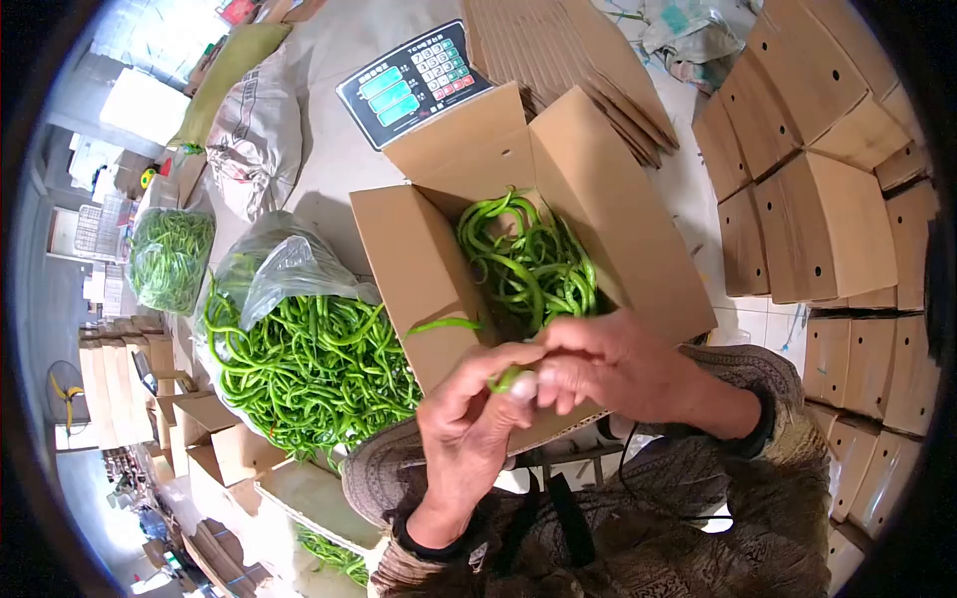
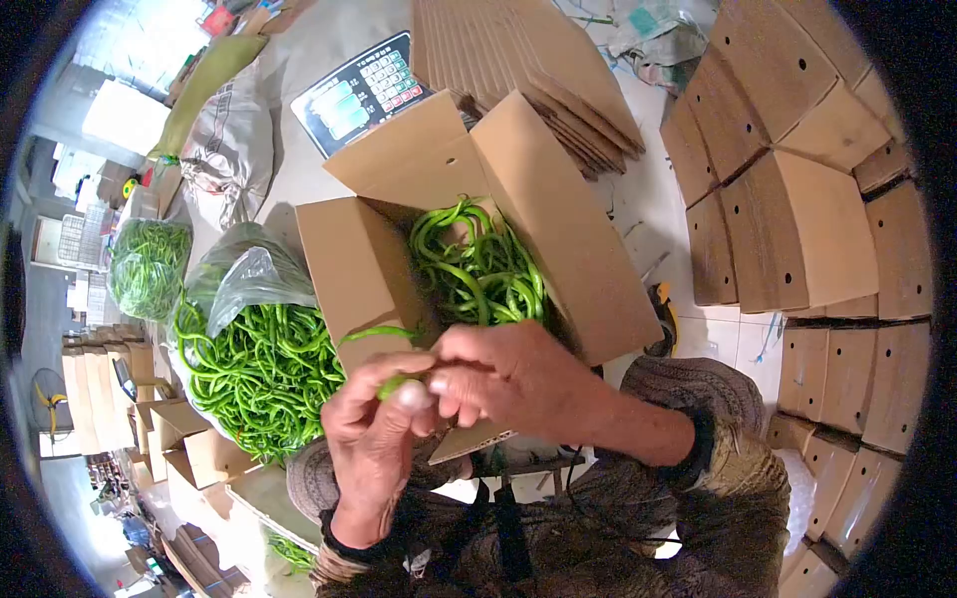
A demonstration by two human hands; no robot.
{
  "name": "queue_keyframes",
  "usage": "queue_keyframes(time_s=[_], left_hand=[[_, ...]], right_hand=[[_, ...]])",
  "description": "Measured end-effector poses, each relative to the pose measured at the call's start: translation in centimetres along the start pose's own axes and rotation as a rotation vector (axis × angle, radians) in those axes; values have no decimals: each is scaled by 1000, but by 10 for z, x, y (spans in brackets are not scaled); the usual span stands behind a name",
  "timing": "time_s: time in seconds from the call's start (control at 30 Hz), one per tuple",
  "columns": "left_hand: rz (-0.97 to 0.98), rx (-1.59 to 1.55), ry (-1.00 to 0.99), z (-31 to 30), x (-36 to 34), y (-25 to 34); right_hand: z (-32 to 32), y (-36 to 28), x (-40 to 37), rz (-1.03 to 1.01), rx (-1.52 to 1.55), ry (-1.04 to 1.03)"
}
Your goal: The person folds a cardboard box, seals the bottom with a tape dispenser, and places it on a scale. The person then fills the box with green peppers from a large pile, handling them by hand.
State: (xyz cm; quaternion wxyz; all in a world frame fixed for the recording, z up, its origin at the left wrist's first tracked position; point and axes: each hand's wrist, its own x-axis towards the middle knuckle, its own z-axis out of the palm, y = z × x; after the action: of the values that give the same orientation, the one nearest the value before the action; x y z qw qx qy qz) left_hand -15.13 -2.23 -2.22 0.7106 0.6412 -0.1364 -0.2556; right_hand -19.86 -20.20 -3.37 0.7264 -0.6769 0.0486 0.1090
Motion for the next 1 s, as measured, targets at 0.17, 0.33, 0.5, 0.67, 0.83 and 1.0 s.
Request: queue_keyframes(time_s=[0.17,0.33,0.5,0.67,0.83,1.0], left_hand=[[172,343,412,-55,-38,29],[201,721,885,-243,-120,30],[-261,1493,1082,-464,-304,-41],[-465,1432,1227,-491,-380,-117],[-828,1320,1110,-478,-399,-135],[-287,745,1294,-426,-368,-115]], right_hand=[[-36,-9,11,-272,-736,405],[-155,70,32,233,-813,651],[-122,76,29,283,75,322],[-65,40,19,172,-109,195],[-34,54,15,71,-179,143],[-16,63,12,10,-341,185]])
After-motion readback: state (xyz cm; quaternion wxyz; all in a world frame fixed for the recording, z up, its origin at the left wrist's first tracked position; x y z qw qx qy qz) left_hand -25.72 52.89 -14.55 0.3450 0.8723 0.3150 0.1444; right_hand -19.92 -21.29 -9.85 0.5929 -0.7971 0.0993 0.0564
